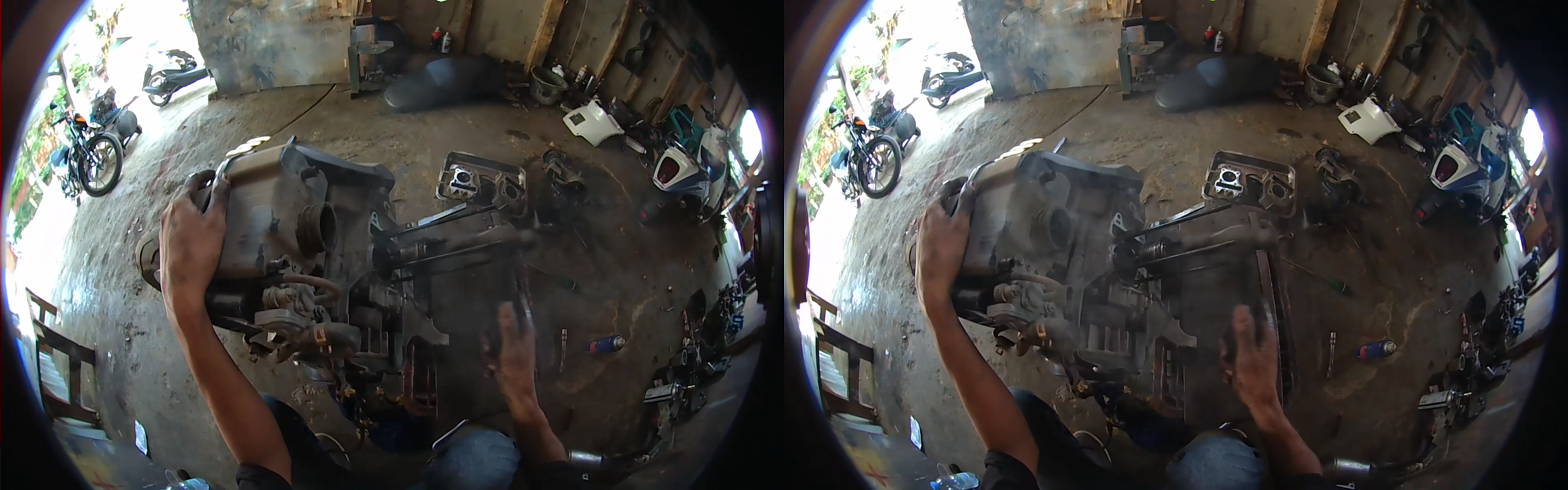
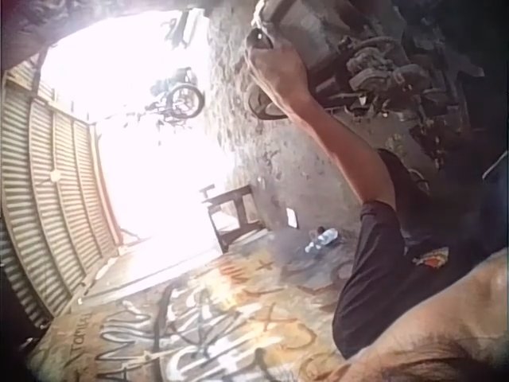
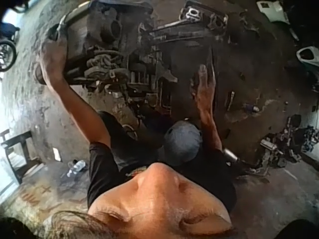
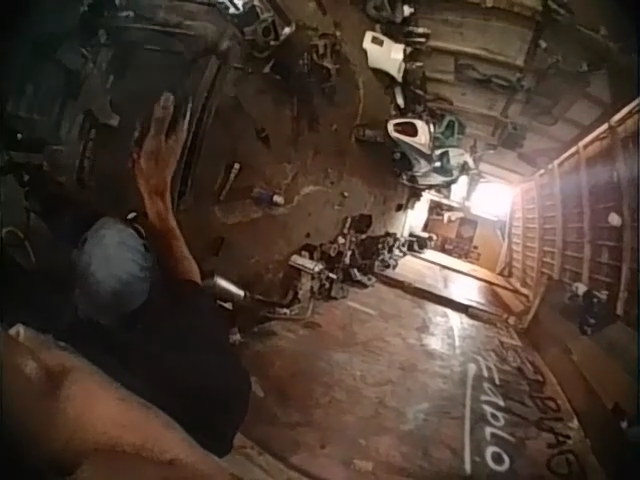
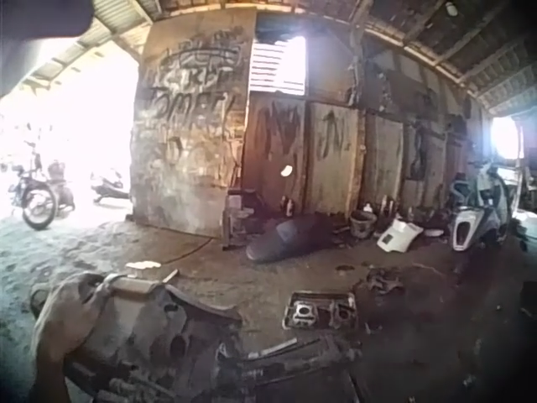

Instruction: The recorder is disassembling or repairing a motorcycle engine, using a blow torch to heat components and a hammer to loosen them.

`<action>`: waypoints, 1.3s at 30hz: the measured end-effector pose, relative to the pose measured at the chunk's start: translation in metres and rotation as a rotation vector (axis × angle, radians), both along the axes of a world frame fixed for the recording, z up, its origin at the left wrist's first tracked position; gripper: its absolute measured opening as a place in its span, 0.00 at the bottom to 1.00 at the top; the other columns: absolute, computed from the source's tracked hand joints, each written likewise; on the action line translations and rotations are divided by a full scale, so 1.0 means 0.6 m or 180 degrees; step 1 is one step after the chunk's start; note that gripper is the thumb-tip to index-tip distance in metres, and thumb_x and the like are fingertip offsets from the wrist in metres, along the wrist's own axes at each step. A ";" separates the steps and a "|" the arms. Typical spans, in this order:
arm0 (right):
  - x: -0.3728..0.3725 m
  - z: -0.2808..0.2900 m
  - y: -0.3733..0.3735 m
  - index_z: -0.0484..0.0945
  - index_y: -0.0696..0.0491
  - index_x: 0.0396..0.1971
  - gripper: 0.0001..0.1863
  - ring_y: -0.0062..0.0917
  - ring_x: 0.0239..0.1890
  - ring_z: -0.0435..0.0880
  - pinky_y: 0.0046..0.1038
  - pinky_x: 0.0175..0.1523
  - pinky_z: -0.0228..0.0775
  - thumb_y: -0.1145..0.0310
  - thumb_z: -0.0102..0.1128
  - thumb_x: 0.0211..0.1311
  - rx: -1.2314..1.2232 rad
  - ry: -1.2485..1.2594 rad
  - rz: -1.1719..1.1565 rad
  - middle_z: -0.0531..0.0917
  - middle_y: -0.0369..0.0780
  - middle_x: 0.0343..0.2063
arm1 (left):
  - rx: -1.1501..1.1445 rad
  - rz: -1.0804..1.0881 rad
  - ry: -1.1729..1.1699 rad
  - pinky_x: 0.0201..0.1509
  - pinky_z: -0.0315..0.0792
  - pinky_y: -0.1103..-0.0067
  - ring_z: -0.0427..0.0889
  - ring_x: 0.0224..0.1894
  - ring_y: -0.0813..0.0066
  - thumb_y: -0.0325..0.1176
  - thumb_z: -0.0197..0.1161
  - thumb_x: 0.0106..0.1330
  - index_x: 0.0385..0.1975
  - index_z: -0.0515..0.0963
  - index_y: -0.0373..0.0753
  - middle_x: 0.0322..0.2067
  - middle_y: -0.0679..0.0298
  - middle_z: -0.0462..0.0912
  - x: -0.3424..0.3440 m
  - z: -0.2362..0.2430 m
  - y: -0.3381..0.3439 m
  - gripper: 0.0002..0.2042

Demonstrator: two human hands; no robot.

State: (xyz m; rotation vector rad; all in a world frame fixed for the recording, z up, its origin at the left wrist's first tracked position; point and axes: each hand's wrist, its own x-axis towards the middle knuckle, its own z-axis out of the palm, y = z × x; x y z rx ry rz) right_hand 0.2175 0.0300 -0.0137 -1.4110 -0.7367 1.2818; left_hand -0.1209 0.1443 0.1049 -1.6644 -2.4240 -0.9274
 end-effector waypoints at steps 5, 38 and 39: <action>-0.025 -0.018 0.020 0.70 0.51 0.48 0.23 0.12 0.11 0.68 0.19 0.12 0.56 0.45 0.55 0.71 0.0048 0.0046 -0.0389 0.73 0.31 0.17 | -0.0049 -0.0095 -0.0047 0.57 0.71 0.61 0.81 0.50 0.42 0.50 0.57 0.72 0.53 0.80 0.35 0.44 0.40 0.83 0.007 0.003 0.005 0.24; -0.032 -0.081 -0.005 0.64 0.48 0.60 0.31 0.16 0.14 0.63 0.23 0.17 0.58 0.39 0.51 0.71 -0.0162 0.0998 -0.0541 0.71 0.34 0.25 | -0.0182 0.0088 0.0006 0.59 0.70 0.62 0.80 0.54 0.43 0.50 0.57 0.73 0.55 0.78 0.34 0.48 0.41 0.83 0.015 0.009 0.003 0.25; -0.044 -0.076 -0.007 0.68 0.47 0.51 0.27 0.15 0.14 0.63 0.23 0.16 0.57 0.38 0.49 0.71 -0.0415 0.0441 -0.0150 0.70 0.33 0.24 | -0.0071 -0.0054 -0.0015 0.59 0.70 0.62 0.80 0.54 0.42 0.51 0.56 0.73 0.55 0.78 0.34 0.48 0.41 0.83 0.008 0.003 0.004 0.25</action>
